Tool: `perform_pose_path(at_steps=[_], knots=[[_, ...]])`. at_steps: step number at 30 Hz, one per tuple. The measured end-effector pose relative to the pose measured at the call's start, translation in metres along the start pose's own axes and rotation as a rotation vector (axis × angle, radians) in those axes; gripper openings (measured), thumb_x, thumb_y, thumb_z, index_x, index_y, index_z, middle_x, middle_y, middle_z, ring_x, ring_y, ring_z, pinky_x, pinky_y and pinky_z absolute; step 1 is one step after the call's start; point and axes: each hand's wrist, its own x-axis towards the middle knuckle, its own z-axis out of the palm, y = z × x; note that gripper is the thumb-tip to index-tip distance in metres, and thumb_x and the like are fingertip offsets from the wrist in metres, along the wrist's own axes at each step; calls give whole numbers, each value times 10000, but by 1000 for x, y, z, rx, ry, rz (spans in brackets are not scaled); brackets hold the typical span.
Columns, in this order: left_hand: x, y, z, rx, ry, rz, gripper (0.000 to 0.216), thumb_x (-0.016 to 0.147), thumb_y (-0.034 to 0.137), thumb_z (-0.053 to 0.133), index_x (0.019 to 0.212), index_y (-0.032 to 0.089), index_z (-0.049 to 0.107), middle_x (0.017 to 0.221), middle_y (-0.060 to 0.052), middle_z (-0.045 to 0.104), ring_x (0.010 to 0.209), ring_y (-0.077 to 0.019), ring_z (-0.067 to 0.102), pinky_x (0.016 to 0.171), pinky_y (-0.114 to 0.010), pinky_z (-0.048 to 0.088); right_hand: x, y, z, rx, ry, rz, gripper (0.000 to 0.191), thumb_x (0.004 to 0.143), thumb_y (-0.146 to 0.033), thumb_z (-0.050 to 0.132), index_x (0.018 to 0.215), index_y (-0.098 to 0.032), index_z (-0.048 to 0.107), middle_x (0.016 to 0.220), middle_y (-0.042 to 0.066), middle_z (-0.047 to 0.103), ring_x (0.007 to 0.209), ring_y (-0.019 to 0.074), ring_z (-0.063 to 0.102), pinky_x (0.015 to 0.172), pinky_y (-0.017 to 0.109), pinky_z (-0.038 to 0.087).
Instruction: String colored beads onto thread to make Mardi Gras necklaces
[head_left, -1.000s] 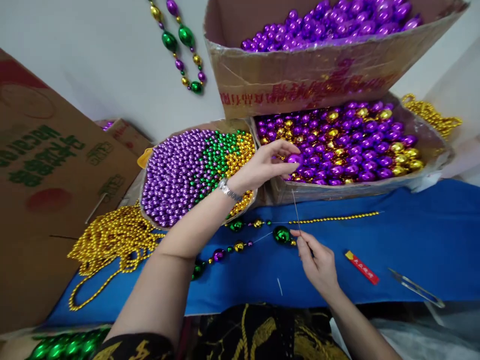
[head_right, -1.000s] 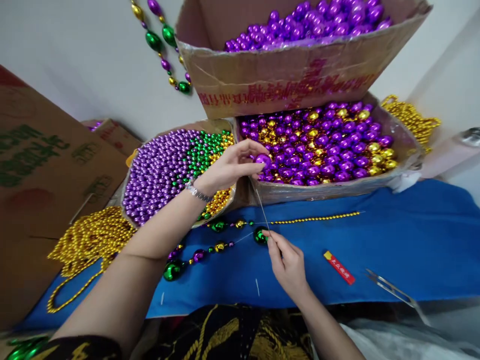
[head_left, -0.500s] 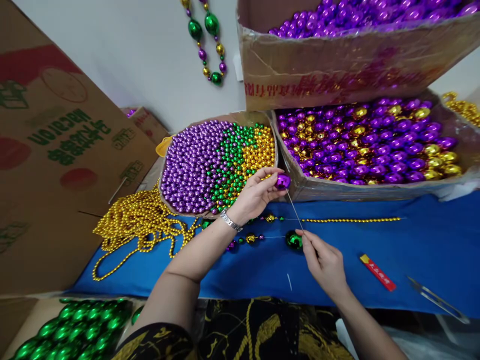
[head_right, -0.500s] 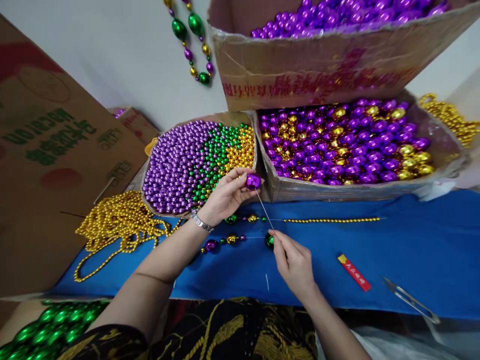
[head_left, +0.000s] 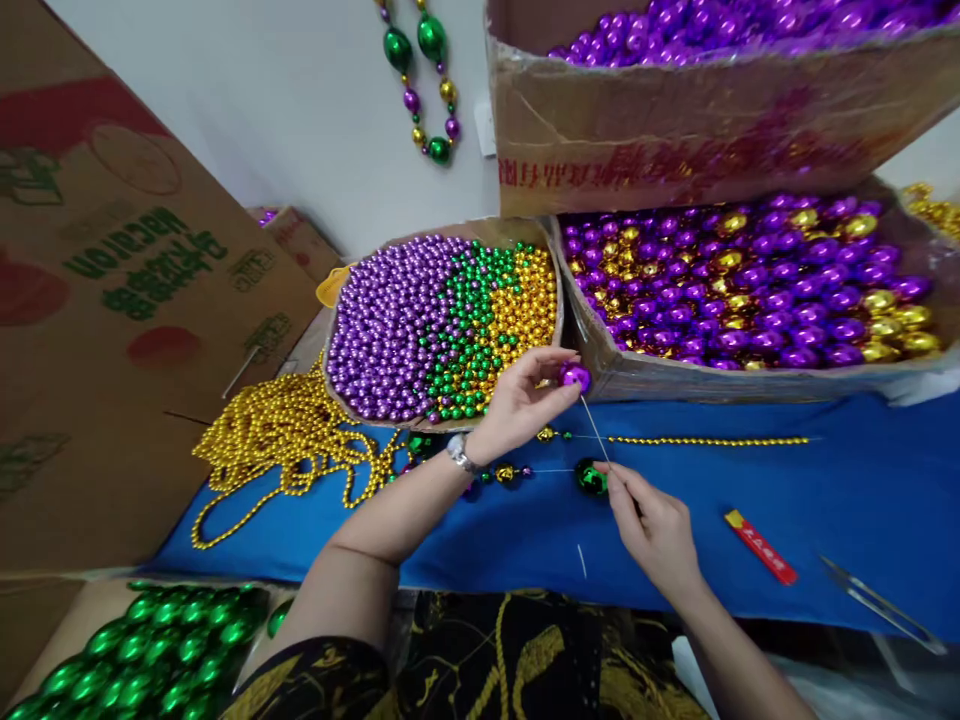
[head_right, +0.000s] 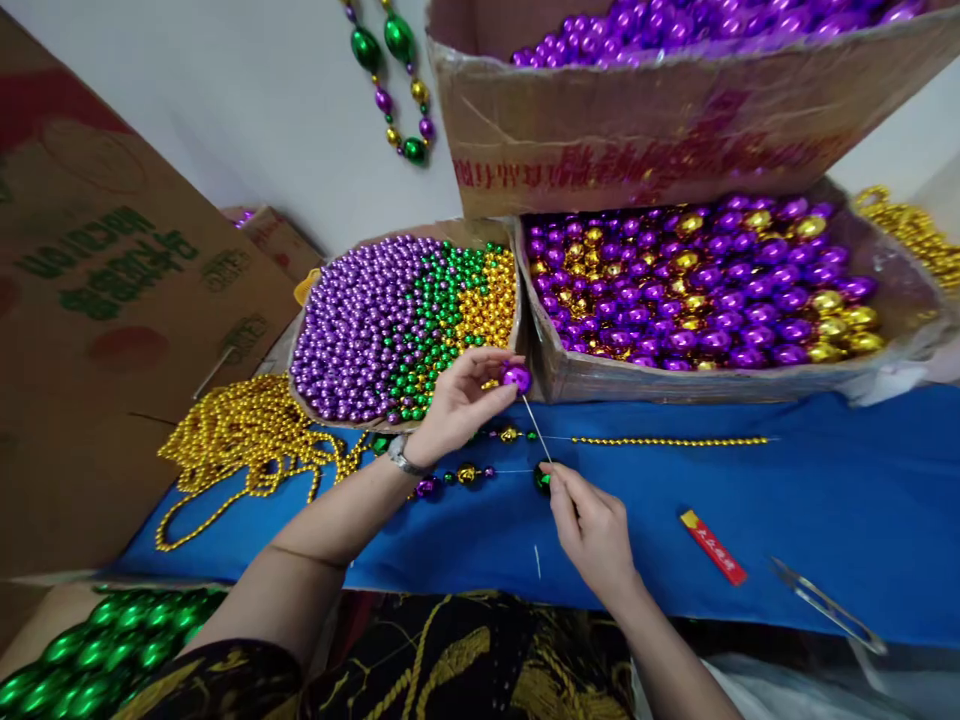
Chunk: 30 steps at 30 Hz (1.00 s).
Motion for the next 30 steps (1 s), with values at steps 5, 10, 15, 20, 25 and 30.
perform_pose_path(at_steps=[5,10,15,20,25,30], knots=[[-16,-15,4,-35,45,-70,446,779,246,750,1176,182,556,1118,-93,659,998,-151,640,881,-306,544,-3,8,-2,-78,-3,-81,215,948,-203,512,1092,-163,667,975,46,758,790,140,734,757,196,568],[-24,-19,0,-41,104,-87,481,748,247,777,1164,175,547,1138,-110,649,1030,-173,632,842,-298,549,-5,15,1,-148,-3,-161,207,943,-205,524,1082,-160,671,964,52,757,785,152,733,769,211,566],[-30,-18,-6,-55,147,-105,464,731,254,791,1119,156,556,1098,-107,660,993,-168,643,850,-311,545,-4,14,5,-170,-13,-196,217,937,-197,536,1112,-162,660,974,53,756,789,151,732,783,222,565],[-33,-16,-14,-50,157,-109,463,725,237,793,1111,154,552,1108,-107,663,1016,-170,643,874,-315,541,-5,14,8,-183,-12,-245,230,922,-152,544,1129,-157,644,992,56,755,835,151,732,802,221,563],[-40,-19,-13,-20,142,-94,423,746,244,778,1093,151,555,1090,-100,664,973,-148,648,851,-295,548,-4,15,12,-188,-4,-284,243,913,-135,549,1141,-157,631,994,57,754,850,148,730,815,221,559],[-50,-18,-17,78,-37,-77,555,794,293,733,1266,178,466,1204,-144,630,1026,-181,647,851,-324,559,-3,14,12,-240,2,-290,220,919,-158,554,1123,-146,637,975,69,753,811,155,727,780,232,551]])
